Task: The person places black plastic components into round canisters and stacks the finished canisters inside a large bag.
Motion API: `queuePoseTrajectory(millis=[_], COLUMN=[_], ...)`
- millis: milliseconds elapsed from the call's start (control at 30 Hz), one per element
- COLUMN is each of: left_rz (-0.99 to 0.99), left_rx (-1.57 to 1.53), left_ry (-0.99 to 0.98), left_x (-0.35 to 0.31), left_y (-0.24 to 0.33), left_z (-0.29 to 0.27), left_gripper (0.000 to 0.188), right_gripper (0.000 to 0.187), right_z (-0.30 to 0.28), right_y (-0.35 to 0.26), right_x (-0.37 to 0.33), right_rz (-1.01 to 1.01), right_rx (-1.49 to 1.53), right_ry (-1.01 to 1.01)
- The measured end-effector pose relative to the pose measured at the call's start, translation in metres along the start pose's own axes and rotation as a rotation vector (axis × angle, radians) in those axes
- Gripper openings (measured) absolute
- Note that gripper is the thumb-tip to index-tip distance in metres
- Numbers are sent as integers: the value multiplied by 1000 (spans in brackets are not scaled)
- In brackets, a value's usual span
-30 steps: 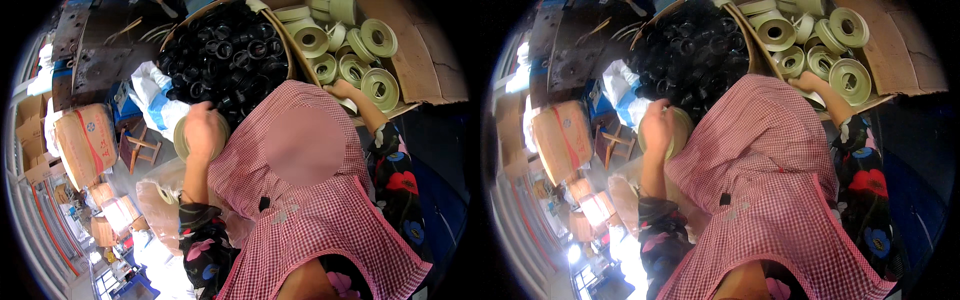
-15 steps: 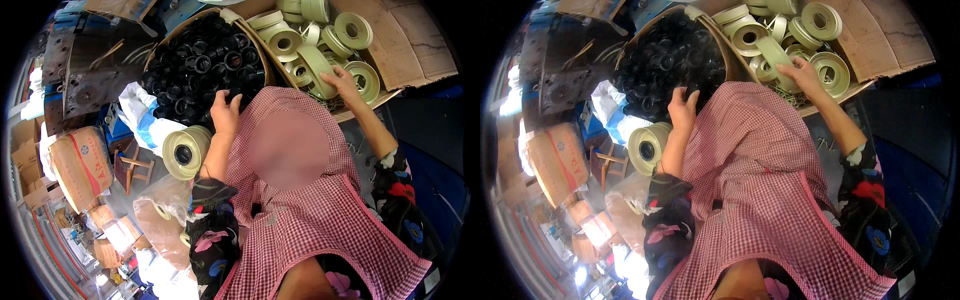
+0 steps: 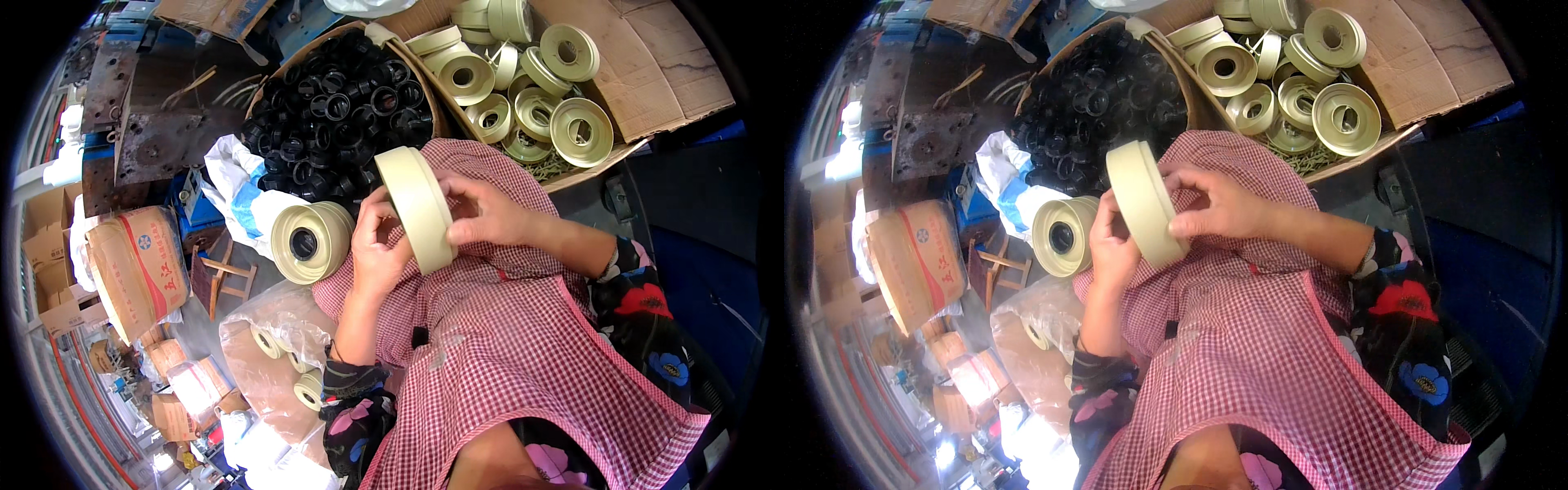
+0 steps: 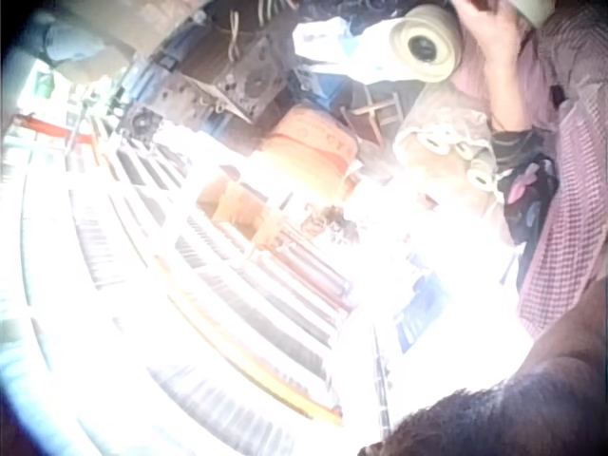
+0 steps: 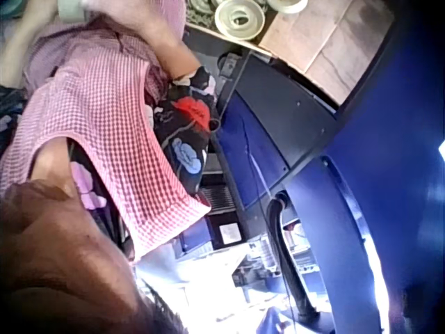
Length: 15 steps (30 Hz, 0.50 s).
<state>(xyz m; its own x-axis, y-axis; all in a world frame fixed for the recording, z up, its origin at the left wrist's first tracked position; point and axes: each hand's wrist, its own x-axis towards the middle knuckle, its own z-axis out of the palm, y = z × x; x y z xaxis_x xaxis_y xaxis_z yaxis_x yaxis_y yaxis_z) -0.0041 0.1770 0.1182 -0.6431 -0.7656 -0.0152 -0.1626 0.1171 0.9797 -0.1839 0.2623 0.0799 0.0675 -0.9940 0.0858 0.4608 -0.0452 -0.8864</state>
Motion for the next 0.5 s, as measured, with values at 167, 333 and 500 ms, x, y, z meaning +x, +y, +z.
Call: queuePoseTrajectory(millis=[167,333,500], left_rz=[-309,-607,-670], left_rx=[-286,-727,-719], left_ry=[117,-83,-93], left_x=[-9,-12,-10], left_y=[0,12,15], left_z=[-4,-26,-25], left_gripper=[63,57,57], right_gripper=[52,49,64], right_z=[8,12,6], right_y=[-25,-39,-35], right_x=[-1,0,1], right_rz=[-427,-672,-564], right_rx=[-661,-932,-873], right_ry=[-102,-263,-292])
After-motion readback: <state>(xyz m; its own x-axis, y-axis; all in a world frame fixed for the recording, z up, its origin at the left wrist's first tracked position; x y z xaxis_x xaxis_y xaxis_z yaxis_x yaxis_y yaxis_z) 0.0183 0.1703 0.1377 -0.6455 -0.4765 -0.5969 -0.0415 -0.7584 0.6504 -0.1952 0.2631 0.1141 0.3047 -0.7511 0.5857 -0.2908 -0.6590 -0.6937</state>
